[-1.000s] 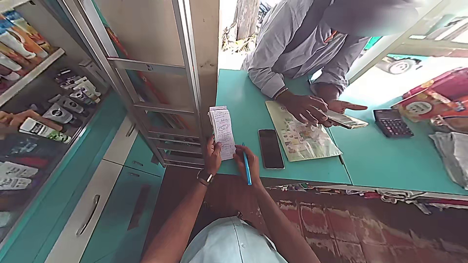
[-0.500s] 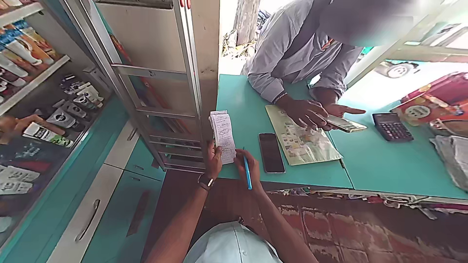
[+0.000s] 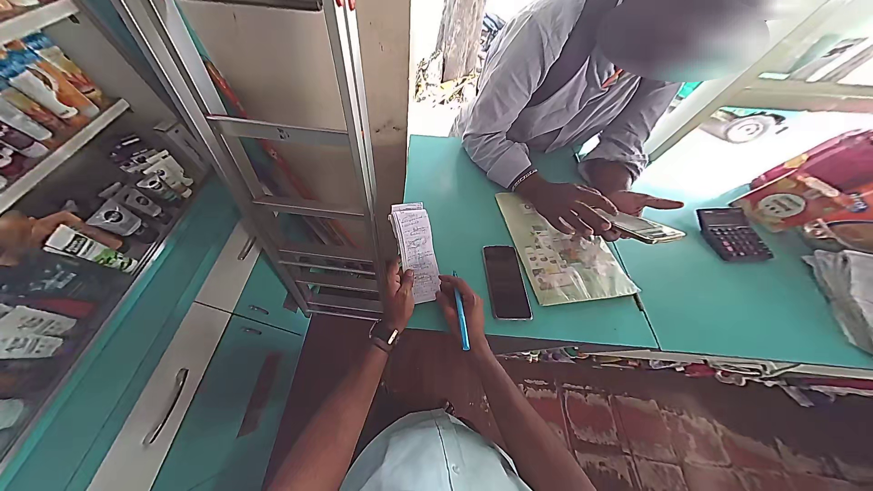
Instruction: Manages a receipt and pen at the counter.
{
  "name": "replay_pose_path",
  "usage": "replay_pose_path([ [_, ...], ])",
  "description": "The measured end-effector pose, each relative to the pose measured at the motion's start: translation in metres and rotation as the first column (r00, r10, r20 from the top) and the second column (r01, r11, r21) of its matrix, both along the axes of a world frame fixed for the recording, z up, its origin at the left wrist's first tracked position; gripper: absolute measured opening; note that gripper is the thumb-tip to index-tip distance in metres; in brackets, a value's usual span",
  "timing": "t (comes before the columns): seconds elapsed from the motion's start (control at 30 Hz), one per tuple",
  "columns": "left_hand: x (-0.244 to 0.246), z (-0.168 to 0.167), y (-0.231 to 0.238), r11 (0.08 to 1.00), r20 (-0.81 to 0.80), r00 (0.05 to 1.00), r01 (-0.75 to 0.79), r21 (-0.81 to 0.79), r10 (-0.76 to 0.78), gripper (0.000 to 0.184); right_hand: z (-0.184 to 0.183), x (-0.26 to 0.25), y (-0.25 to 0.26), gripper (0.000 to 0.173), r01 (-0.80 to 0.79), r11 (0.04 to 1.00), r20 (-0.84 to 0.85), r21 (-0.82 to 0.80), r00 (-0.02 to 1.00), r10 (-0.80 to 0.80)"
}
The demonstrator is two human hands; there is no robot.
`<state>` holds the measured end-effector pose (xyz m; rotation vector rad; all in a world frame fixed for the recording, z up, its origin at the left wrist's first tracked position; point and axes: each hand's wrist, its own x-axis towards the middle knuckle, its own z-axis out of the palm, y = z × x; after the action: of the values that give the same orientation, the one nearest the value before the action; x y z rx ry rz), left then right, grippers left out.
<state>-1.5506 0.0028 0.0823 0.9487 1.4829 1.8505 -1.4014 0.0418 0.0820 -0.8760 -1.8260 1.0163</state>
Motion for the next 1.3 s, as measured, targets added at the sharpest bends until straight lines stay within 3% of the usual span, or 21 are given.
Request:
replay_pose_path([
  [0.9,0.0008,-0.0038,-0.0008,1.000,-0.004,1.000,0.006,0.002,-0.006,0.041,-0.0023,0.0022,-0.0015,0.030,0.030,0.999,-0.006,0.032,1.000,-0.030],
  [1.1,0.0001,-0.0019,0.0006,1.000,0.002,1.000,0.016,0.002,-0.016,0.041,-0.0046,0.0021,0.0010,0.030,0.020,1.000,-0.069,0.024,0.997,-0.019],
  [1.3,0.0015,0.0001,0.0002,0.997,-0.004,0.998,0.068,-0.044,-0.068,0.045,0.0001,0.0019,-0.0036,0.033,0.108,0.994,-0.066,-0.006,0.992,-0.108],
])
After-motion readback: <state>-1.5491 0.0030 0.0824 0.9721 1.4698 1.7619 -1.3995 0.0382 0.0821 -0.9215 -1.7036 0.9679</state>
